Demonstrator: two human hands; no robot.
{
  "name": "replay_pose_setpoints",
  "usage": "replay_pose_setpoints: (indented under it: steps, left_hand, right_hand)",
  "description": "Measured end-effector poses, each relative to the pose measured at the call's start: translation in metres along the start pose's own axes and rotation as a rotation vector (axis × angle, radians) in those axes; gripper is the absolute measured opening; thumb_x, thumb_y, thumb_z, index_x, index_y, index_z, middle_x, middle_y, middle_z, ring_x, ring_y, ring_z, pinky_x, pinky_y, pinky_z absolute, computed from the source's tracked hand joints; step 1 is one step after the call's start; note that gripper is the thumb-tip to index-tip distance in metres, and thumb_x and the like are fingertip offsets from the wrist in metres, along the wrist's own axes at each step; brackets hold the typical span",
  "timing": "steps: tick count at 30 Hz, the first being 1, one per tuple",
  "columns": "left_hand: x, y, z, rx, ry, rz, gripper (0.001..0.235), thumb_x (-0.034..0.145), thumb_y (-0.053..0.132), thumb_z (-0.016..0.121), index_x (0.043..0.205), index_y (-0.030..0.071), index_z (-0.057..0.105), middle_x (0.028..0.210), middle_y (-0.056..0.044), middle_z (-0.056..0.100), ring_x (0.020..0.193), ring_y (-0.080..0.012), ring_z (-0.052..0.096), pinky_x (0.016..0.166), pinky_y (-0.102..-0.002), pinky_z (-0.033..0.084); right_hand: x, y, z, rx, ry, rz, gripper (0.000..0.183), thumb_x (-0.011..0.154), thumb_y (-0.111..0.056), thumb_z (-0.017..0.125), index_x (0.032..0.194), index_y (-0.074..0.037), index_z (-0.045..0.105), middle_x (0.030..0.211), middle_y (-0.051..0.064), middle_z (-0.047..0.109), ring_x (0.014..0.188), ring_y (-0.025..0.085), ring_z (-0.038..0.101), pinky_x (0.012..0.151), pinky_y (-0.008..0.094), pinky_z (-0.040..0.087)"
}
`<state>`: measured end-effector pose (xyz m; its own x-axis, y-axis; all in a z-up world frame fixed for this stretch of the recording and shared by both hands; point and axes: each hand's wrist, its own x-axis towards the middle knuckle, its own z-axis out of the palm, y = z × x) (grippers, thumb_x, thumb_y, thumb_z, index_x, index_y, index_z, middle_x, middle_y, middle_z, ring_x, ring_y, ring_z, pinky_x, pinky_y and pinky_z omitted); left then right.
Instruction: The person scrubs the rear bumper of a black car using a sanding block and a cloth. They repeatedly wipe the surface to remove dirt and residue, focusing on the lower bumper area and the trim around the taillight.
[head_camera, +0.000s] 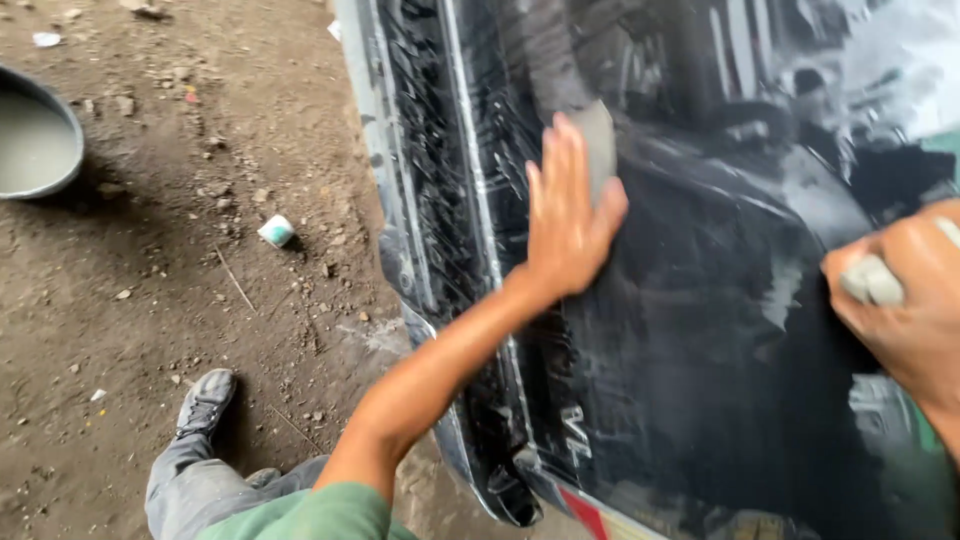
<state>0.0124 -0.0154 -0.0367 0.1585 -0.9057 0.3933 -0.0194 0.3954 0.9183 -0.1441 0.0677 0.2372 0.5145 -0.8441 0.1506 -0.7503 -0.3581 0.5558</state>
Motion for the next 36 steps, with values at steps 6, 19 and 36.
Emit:
replay_pose_setpoints:
  steps: [6, 19, 36]
  left_hand:
    - [-0.069, 0.140, -0.001, -0.160, -0.155, 0.219, 0.089, 0.101, 0.057, 0.054, 0.166, 0.002, 0.028, 0.171, -0.021, 0.024, 0.159, -0.0390, 0.020, 0.128, -0.058, 0.017]
    - [-0.132, 0.143, -0.003, -0.089, -0.390, 0.448, 0.085, 0.095, 0.054, 0.060, 0.155, -0.002, 0.040, 0.163, -0.026, 0.039, 0.159, -0.0416, 0.028, 0.129, -0.064, 0.020]
    - [-0.161, 0.122, 0.010, 0.160, -0.165, 0.263, 0.077, 0.111, 0.044, 0.042, 0.164, -0.007, 0.018, 0.173, -0.029, 0.015, 0.164, -0.0468, 0.016, 0.134, -0.061, 0.014]
  right_hand:
    - [0.047, -0.030, -0.028, -0.092, 0.115, -0.091, 0.023, 0.091, 0.008, 0.074, 0.083, -0.002, 0.055, 0.092, 0.016, 0.053, 0.086, 0.033, 0.055, 0.073, 0.039, 0.045]
    - [-0.025, -0.072, -0.096, -0.287, 0.106, -0.120, 0.022, 0.092, -0.010, 0.079, 0.083, -0.010, 0.059, 0.092, 0.005, 0.064, 0.079, 0.024, 0.059, 0.070, 0.033, 0.048]
    - [-0.220, -0.063, -0.147, -0.171, 0.002, -0.148, 0.020, 0.085, -0.009, 0.080, 0.079, -0.012, 0.061, 0.088, 0.003, 0.066, 0.078, 0.024, 0.060, 0.069, 0.037, 0.047]
